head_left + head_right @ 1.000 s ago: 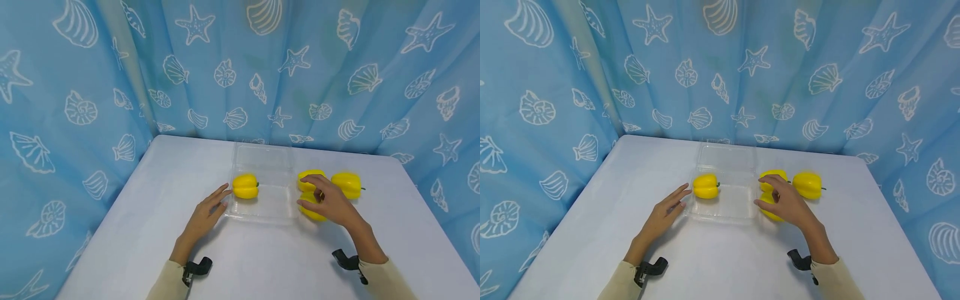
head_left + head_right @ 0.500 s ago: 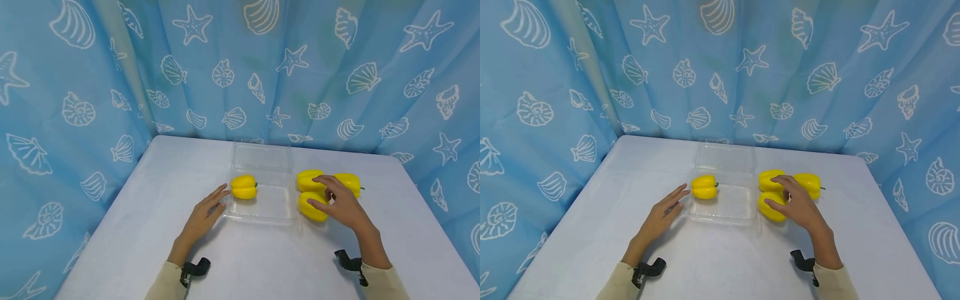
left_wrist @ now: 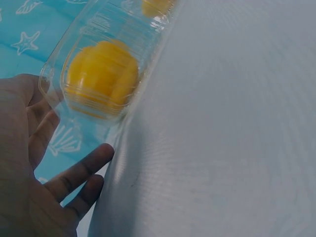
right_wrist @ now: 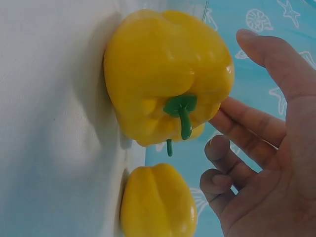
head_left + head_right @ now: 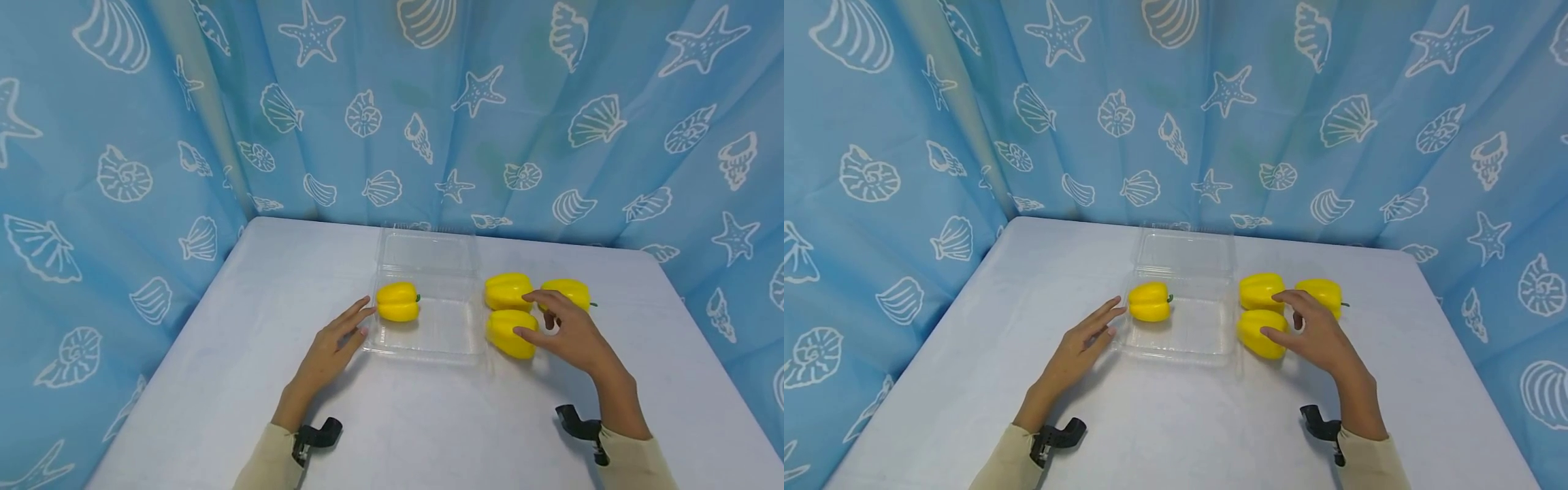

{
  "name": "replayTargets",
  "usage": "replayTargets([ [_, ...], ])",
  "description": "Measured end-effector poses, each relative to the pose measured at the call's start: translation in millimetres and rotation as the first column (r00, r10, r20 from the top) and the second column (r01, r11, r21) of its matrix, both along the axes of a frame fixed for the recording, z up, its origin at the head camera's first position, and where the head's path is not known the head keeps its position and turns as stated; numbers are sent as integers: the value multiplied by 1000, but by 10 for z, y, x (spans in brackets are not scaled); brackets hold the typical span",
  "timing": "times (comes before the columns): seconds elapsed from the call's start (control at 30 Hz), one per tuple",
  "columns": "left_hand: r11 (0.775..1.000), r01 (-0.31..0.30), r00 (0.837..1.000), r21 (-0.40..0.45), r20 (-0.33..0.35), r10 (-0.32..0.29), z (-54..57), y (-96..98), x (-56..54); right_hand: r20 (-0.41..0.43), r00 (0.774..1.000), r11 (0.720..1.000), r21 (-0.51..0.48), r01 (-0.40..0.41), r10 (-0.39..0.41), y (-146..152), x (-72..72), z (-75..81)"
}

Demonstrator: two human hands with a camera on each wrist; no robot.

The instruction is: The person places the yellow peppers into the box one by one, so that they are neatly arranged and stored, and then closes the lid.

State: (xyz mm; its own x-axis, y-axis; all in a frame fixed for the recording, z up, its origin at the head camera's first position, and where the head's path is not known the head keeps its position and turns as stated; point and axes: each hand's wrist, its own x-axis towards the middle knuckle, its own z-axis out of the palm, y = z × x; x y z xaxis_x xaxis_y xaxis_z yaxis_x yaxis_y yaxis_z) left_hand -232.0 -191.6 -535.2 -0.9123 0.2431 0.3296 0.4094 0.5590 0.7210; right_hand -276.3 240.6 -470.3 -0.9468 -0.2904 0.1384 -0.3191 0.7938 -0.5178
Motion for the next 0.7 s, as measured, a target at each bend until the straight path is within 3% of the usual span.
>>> replayTargets([
  [0.7,1000,2,1000,6,16,-2,8,9,3,77,997,1000,11,-10,9,8,37,-5],
])
